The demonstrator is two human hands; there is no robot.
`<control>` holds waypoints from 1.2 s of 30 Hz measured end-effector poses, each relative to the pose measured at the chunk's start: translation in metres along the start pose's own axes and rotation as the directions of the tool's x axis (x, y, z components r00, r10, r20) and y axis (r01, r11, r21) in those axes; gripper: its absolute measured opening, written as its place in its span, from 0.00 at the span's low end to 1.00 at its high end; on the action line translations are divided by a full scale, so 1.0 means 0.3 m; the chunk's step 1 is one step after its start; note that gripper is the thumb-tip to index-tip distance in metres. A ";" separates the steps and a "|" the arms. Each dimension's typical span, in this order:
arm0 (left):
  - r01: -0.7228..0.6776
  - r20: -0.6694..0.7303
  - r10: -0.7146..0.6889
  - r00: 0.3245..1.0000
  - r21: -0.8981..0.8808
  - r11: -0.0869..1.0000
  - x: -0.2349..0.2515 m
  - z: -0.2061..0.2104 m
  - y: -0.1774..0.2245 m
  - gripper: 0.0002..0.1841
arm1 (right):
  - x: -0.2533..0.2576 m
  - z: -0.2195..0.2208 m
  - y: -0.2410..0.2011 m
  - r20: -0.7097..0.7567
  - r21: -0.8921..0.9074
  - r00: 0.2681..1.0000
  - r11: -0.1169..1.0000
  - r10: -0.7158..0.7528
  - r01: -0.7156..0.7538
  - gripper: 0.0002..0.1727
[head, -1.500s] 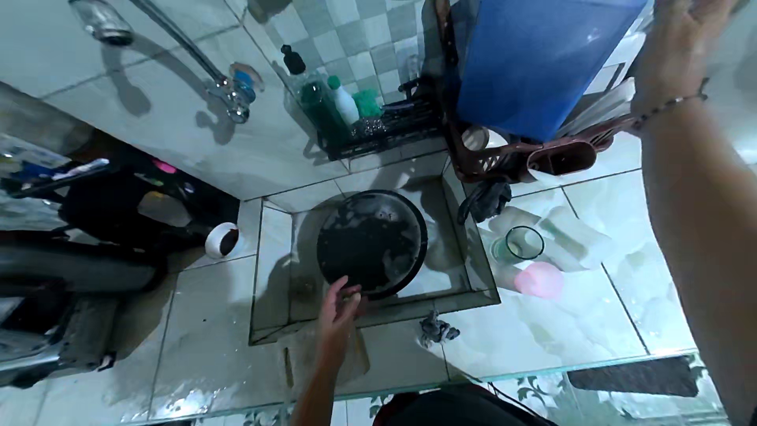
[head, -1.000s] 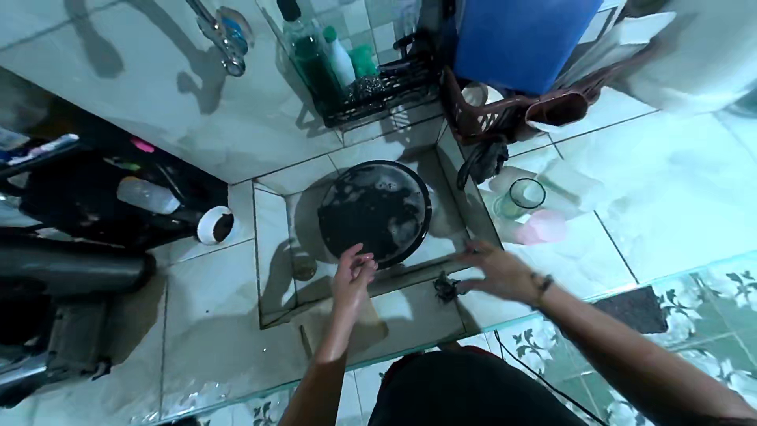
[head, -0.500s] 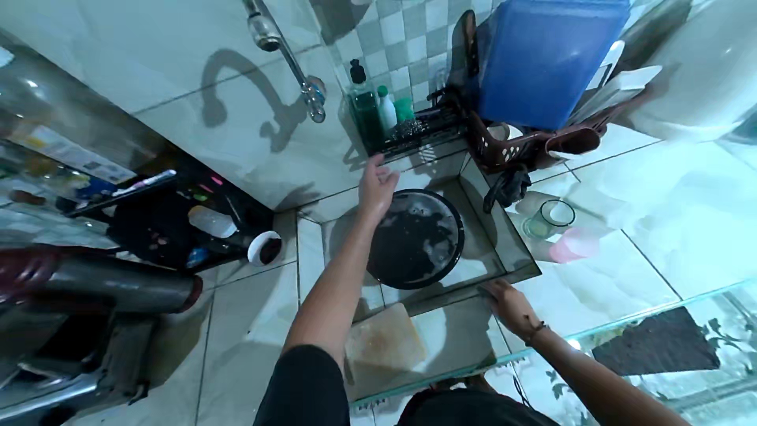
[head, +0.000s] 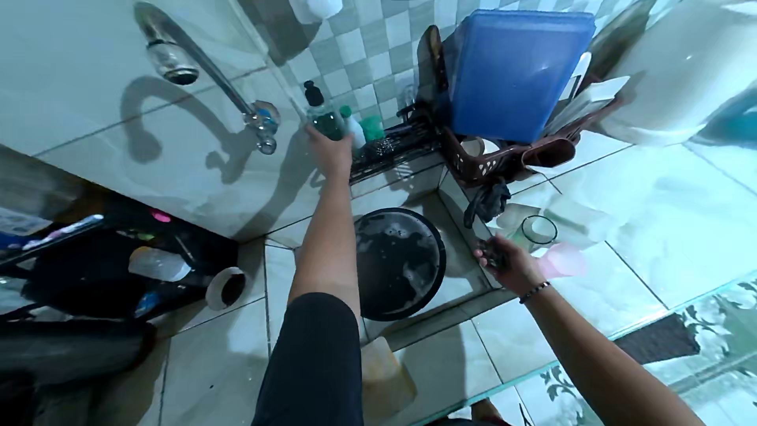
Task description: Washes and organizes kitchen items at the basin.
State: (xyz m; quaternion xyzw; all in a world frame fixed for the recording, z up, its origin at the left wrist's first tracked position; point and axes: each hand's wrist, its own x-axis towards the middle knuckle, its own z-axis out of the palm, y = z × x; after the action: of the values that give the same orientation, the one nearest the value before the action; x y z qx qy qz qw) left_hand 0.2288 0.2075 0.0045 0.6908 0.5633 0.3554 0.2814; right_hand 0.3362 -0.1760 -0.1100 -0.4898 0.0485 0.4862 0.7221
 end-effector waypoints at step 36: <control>-0.939 0.730 0.606 0.316 0.333 0.089 -0.611 -0.313 0.149 0.33 | -0.029 0.208 -0.015 0.371 0.258 0.923 0.944 0.100 -0.206 0.44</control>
State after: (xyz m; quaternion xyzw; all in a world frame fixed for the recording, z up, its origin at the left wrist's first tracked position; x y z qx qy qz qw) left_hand 0.1579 0.0179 0.0631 0.9824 0.1035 0.0369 -0.1509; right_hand 0.3096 -0.1347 -0.0700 -0.2772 0.0282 0.6089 0.7427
